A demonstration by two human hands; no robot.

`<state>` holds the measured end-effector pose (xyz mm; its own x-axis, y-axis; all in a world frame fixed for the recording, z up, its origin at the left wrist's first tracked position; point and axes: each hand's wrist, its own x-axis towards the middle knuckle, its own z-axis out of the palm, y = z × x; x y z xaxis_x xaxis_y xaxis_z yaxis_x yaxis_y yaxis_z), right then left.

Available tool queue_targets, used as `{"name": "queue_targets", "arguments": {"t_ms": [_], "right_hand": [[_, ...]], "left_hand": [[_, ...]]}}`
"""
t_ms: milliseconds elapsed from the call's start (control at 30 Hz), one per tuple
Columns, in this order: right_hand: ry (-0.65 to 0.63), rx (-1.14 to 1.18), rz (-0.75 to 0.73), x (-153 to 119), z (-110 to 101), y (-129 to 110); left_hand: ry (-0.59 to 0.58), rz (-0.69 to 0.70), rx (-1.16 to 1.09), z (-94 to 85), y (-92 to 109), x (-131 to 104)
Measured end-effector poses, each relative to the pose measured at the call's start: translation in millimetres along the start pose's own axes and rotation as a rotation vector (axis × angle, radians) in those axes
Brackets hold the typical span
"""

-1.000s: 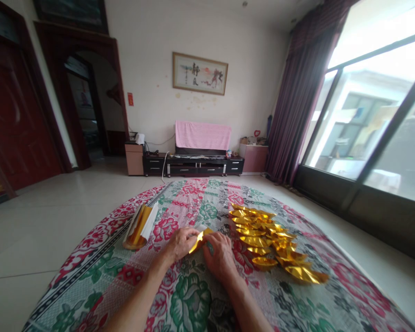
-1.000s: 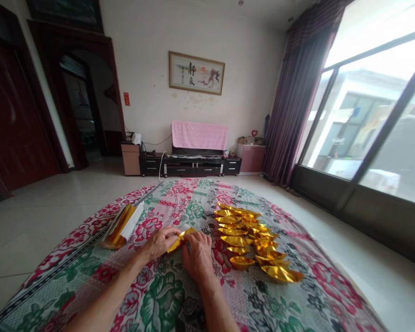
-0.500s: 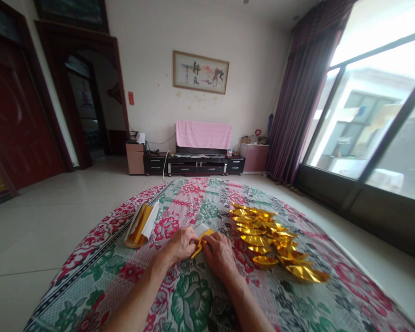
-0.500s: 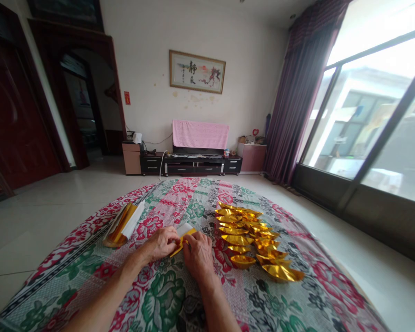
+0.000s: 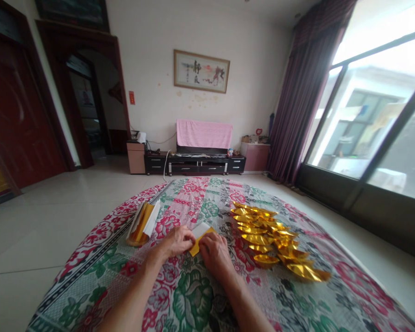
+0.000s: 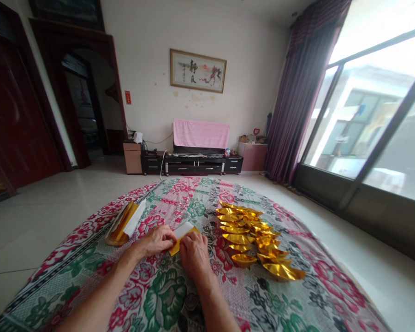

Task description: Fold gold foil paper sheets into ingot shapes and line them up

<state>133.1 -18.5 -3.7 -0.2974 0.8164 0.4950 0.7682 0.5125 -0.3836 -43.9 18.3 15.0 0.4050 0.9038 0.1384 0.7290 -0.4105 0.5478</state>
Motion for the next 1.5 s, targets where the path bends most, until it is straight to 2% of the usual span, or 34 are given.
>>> {"name": "queue_targets", "arguments": {"t_ms": [167, 333, 633, 867, 1033, 1300, 1500], "right_hand": [[0.025, -0.040, 0.046, -1.3, 3.1, -3.6], [0.010, -0.066, 0.055, -1.8, 1.9, -7.5], [-0.021, -0.095, 0.044, -3.2, -2.3, -10.9], [-0.002, -0.090, 0.021, -3.1, 2.7, -6.7], [0.047, -0.143, 0.078, -1.1, 7.9, -1.1], [0.036, -0.174, 0.127, 1.3, 4.8, 4.6], [0.035, -0.125, 0.102, 3.2, 1.3, 7.1]], "left_hand": [[0.040, -0.003, -0.022, 1.3, -5.6, -1.0], [0.067, 0.073, 0.044, 0.8, -1.0, -7.4], [0.273, 0.187, -0.032, 15.7, -9.3, -24.0], [0.294, 0.160, -0.012, 19.4, -10.9, -21.6], [0.321, 0.155, -0.008, 20.6, -3.4, -20.7], [0.357, 0.149, 0.142, 21.6, 3.3, -21.5], [0.310, 0.191, 0.176, 20.8, 5.5, -23.1]]}}
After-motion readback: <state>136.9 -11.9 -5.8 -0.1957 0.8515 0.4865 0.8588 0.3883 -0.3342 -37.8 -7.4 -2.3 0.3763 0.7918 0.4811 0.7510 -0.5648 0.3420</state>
